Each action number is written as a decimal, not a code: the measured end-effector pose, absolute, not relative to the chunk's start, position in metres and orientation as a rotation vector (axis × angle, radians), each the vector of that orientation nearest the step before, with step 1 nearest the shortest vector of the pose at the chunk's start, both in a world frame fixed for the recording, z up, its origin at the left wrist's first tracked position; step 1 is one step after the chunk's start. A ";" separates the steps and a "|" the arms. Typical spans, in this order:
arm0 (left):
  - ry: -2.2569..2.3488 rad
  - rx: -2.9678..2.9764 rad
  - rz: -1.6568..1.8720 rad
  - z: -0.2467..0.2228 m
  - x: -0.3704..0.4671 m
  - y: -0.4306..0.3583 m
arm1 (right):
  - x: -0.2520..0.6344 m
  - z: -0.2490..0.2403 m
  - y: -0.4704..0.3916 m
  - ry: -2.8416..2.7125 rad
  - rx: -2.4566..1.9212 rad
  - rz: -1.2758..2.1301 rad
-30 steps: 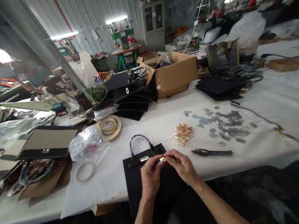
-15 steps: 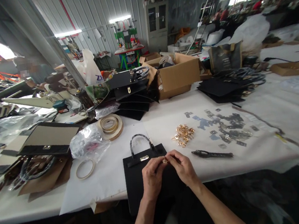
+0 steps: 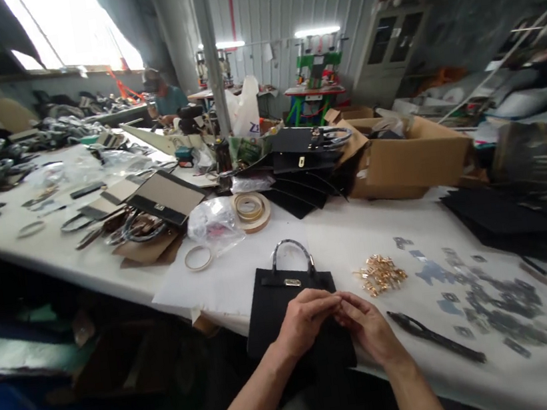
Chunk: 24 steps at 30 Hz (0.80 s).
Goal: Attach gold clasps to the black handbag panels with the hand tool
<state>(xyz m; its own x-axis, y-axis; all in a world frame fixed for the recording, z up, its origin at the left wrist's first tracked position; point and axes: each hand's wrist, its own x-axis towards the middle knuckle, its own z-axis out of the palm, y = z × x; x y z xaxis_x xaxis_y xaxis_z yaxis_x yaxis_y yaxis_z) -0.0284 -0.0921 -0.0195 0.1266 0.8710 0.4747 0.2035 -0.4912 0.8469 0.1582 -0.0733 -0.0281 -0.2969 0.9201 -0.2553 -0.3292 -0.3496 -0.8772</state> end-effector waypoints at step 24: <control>1.767 1.247 1.467 -0.012 -0.117 -0.081 | 0.089 -0.029 -0.038 -1.396 -1.203 1.131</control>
